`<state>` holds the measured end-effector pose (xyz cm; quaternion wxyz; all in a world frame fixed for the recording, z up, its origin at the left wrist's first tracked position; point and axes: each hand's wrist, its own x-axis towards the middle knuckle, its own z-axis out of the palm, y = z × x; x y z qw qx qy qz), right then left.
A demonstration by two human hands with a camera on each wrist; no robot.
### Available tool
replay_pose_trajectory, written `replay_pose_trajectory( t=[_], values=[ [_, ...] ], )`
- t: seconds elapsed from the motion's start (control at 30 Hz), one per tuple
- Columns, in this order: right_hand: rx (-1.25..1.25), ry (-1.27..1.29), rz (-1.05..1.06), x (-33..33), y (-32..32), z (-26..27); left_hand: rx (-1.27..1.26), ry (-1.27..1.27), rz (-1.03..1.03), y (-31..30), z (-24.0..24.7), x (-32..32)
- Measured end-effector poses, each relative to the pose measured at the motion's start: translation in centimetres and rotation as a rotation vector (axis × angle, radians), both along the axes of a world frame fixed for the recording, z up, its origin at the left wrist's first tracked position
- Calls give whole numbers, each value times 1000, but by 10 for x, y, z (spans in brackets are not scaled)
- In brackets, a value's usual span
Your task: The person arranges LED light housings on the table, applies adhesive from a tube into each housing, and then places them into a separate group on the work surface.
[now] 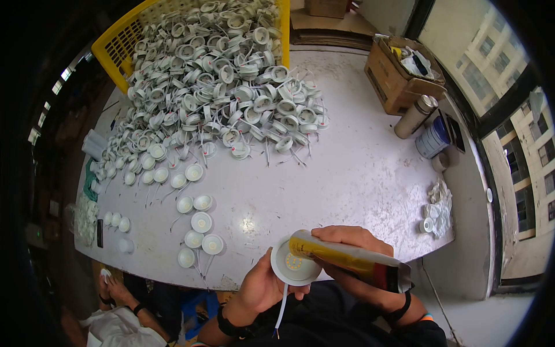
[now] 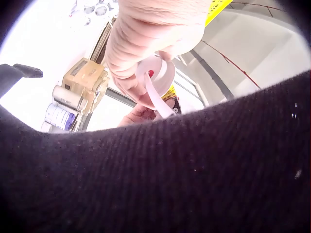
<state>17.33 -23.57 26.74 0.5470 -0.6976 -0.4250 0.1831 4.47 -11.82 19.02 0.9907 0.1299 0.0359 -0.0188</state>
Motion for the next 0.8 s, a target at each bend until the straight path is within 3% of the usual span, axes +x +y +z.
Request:
replay_pose_trajectory(
  t=[0.13, 0.2, 0.23, 0.3, 0.43, 0.63, 0.8],
  values=[
    [-2, 102, -41, 2, -1, 11, 77, 48, 45, 5, 0, -2],
    [-78, -182, 41, 6, -2, 18, 90, 58, 49, 5, 1, -4],
    [-73, -178, 22, 6, -3, 24, 104, 114, 90, 5, 2, -5],
    [-185, 99, 75, 4, -5, 36, 132, 171, 111, 6, 4, -5],
    [-142, 97, 113, 6, -9, 32, 166, 142, 159, 6, 1, -6],
    [-237, 539, 184, 7, -4, 33, 165, 172, 203, 3, 10, -2],
    [55, 738, 147, -5, 8, 18, 111, 161, 176, -1, 3, 0]
  ],
)
